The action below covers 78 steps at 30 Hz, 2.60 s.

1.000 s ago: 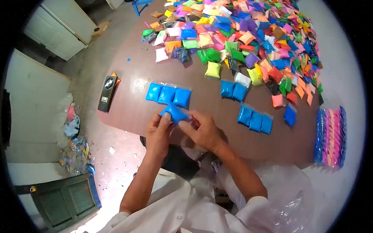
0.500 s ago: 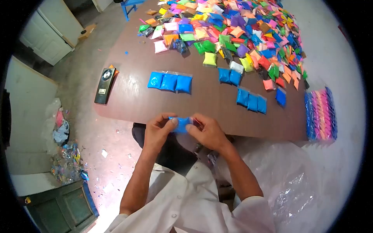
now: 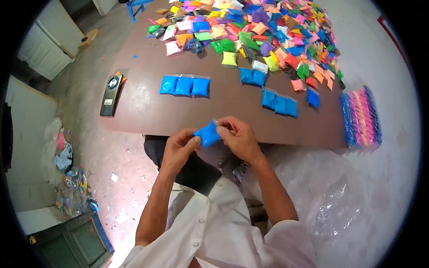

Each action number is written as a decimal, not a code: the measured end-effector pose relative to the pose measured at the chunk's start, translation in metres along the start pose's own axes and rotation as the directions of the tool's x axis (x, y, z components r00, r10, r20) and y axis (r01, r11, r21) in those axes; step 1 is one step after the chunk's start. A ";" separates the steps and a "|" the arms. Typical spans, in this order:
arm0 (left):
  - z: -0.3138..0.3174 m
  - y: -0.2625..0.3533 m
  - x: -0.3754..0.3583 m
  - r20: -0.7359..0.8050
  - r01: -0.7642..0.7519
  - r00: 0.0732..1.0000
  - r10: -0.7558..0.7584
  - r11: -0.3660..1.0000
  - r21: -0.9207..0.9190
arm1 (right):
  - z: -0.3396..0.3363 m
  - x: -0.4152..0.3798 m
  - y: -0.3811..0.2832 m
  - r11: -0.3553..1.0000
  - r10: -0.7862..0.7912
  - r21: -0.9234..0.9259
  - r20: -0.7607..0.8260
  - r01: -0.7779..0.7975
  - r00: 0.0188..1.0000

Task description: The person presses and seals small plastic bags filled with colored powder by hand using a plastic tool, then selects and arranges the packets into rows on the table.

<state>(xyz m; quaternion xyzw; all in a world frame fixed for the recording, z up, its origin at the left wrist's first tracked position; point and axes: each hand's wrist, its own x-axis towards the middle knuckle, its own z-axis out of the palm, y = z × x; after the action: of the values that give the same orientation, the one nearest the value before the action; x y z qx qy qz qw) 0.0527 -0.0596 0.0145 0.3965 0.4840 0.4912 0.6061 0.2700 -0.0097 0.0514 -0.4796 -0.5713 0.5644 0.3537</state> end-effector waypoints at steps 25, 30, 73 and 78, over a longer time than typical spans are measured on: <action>0.036 -0.007 -0.004 -0.091 -0.160 0.982 0.169 0.983 0.091 | 0.012 -0.027 0.015 1.000 -0.022 -0.013 0.057 0.022 0.998; 0.046 0.002 -0.009 -0.132 -0.096 0.986 0.098 0.995 0.026 | 0.009 -0.027 0.015 0.994 0.080 0.083 -0.042 -0.076 0.996; 0.127 0.006 0.152 0.035 -0.123 0.992 0.118 0.943 0.308 | -0.194 -0.027 0.069 0.747 -0.497 -0.651 -0.680 -0.133 0.539; 0.143 0.000 0.167 0.045 -0.192 0.981 0.187 0.923 0.334 | -0.200 -0.022 0.082 0.583 -0.571 -0.759 -0.636 -0.288 0.520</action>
<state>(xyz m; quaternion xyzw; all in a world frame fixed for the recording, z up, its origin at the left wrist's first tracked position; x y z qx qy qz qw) 0.2000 0.1036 0.0125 0.5421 0.5167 0.4550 0.4818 0.4779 0.0232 -0.0037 -0.7344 -0.5549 -0.0965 0.3786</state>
